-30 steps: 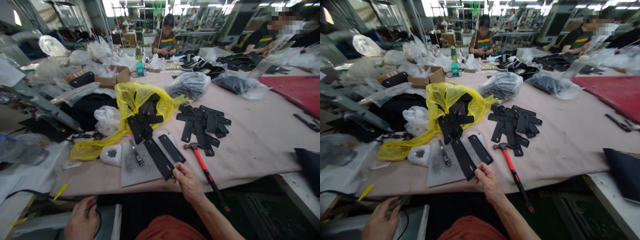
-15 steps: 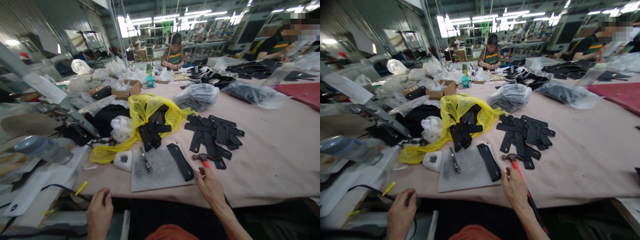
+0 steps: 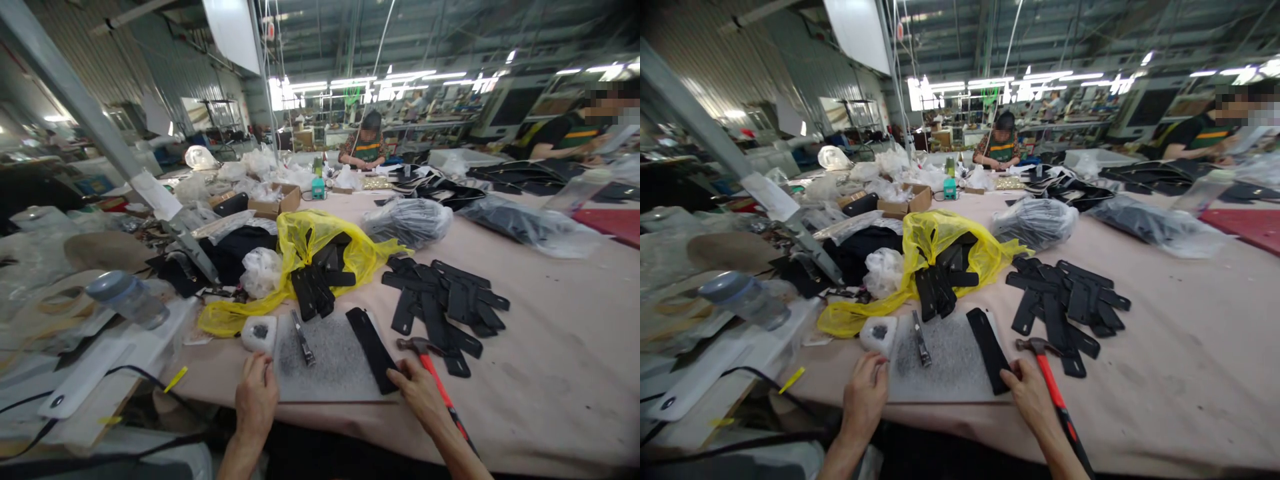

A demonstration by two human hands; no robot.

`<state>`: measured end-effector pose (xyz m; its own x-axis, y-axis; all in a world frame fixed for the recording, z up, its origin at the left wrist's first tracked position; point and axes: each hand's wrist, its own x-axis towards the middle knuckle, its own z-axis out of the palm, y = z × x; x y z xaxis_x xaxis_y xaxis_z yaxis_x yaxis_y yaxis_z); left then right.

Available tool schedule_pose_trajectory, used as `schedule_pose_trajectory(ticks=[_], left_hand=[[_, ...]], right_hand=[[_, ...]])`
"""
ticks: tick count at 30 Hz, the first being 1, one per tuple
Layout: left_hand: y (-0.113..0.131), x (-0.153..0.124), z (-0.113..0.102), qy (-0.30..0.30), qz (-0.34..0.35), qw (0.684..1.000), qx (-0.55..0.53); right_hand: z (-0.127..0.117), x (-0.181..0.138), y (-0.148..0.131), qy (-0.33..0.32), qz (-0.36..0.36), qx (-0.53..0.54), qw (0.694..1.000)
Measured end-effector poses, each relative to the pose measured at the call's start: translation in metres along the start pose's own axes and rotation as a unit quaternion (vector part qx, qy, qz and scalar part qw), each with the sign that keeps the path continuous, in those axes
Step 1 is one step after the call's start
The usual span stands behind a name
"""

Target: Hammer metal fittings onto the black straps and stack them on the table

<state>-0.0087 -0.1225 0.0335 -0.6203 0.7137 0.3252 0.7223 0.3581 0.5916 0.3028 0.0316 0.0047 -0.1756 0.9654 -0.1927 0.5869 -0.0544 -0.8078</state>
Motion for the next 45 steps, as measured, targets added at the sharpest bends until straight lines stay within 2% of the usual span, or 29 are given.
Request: schedule_pose_trajectory(ticks=[4,8,12,15,18,21,27,30,33,37,40,43,45], left_hand=[[0.025,0.007,0.017,-0.063,-0.008,0.998,-0.002],[0.046,0.016,0.028,-0.160,-0.061,0.985,0.025],[0.050,0.031,0.039,-0.225,-0.142,0.963,0.040],[0.050,0.044,0.044,-0.235,-0.174,0.955,0.052],[0.051,0.054,0.046,-0.251,-0.172,0.951,0.055],[0.054,0.060,0.048,-0.273,-0.160,0.947,0.057],[0.056,0.067,0.058,-0.306,-0.169,0.935,0.063],[0.052,0.069,0.059,-0.337,-0.187,0.923,0.010],[0.044,0.069,0.056,-0.359,-0.268,0.888,-0.106],[0.034,0.067,0.049,-0.342,-0.352,0.828,-0.271],[0.029,0.062,0.045,-0.339,-0.372,0.777,-0.379],[0.031,0.056,0.043,-0.347,-0.368,0.722,-0.473],[0.035,0.054,0.043,-0.342,-0.363,0.703,-0.508]], right_hand=[[-0.005,-0.002,-0.026,-0.002,-0.023,0.095,0.995],[-0.002,0.015,-0.079,-0.012,-0.067,0.166,0.984],[0.034,0.056,-0.130,-0.014,-0.062,0.202,0.977],[0.074,0.083,-0.145,-0.015,-0.039,0.210,0.977],[0.102,0.095,-0.142,-0.016,-0.021,0.221,0.975],[0.112,0.093,-0.133,-0.015,-0.012,0.240,0.971],[0.097,0.073,-0.124,-0.039,0.007,0.316,0.948],[0.082,0.060,-0.114,-0.036,0.024,0.352,0.935],[0.062,0.043,-0.095,-0.017,0.038,0.377,0.925],[0.043,0.016,-0.064,0.028,0.054,0.373,0.926],[0.040,0.001,-0.045,0.052,0.078,0.347,0.933],[0.044,-0.005,-0.037,0.062,0.103,0.330,0.936],[0.048,-0.004,-0.038,0.049,0.119,0.317,0.940]])
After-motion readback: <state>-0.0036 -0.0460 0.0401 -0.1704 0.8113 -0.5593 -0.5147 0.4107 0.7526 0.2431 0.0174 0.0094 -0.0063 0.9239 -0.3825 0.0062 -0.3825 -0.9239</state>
